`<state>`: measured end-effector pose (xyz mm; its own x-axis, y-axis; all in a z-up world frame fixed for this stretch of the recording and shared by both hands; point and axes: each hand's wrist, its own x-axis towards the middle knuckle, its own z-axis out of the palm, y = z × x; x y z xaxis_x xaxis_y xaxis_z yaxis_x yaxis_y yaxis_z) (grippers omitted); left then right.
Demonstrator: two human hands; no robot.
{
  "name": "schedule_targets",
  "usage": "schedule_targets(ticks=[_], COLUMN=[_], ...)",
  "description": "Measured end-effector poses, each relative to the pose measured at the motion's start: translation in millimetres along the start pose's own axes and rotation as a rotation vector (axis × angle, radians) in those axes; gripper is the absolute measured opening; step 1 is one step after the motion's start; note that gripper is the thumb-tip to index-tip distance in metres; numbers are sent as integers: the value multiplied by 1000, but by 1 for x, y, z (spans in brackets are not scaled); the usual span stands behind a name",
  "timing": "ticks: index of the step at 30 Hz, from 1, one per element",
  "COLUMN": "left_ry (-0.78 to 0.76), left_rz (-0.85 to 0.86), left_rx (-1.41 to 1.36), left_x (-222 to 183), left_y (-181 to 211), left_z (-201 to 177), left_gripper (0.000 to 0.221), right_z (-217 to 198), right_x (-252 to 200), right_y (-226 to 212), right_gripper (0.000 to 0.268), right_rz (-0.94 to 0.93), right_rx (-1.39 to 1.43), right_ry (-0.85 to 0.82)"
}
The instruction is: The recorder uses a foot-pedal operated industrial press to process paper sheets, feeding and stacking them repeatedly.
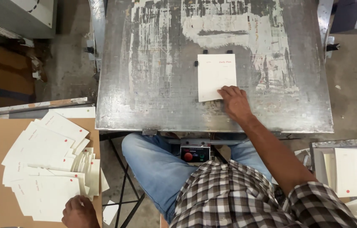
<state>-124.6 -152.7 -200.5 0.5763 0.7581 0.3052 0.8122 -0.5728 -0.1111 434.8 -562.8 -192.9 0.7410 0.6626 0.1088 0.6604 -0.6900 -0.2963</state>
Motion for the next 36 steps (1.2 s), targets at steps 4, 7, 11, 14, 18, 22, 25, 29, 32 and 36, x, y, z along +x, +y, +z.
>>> schedule_targets(ticks=[4, 7, 11, 14, 18, 22, 25, 29, 32, 36], left_ry=[47, 91, 97, 102, 96, 62, 64, 46, 28, -34], left_rz=[-20, -12, 53, 84, 99, 142, 189, 253, 363, 501], left_rx=[42, 7, -93, -206, -344, -446, -548, -624, -685, -774], left_x=[-3, -9, -17, -8, 7, 19, 28, 44, 49, 49], left_y=[5, 10, 18, 56, 94, 125, 143, 174, 191, 215], left_z=[0, 5, 12, -12, -31, -45, -54, -74, -77, -69], left_gripper=[12, 16, 23, 24, 25, 30, 33, 33, 30, 29], right_z=[-6, -21, -29, -12, 0, 5, 2, -33, -65, -130], right_x=[-1, 3, 9, 12, 20, 31, 42, 84, 112, 99], right_y=[2, -4, -9, -3, 0, 1, 0, 3, 23, 11], right_gripper=[49, 59, 73, 68, 68, 71, 73, 77, 82, 68], right_rz=[-6, -25, 33, 52, 106, 94, 106, 238, 245, 182], right_rx=[-24, -9, 43, 20, -21, -98, -122, -20, 65, 13], right_ry=[-85, -144, -208, -164, -152, -134, -148, -298, -236, 186])
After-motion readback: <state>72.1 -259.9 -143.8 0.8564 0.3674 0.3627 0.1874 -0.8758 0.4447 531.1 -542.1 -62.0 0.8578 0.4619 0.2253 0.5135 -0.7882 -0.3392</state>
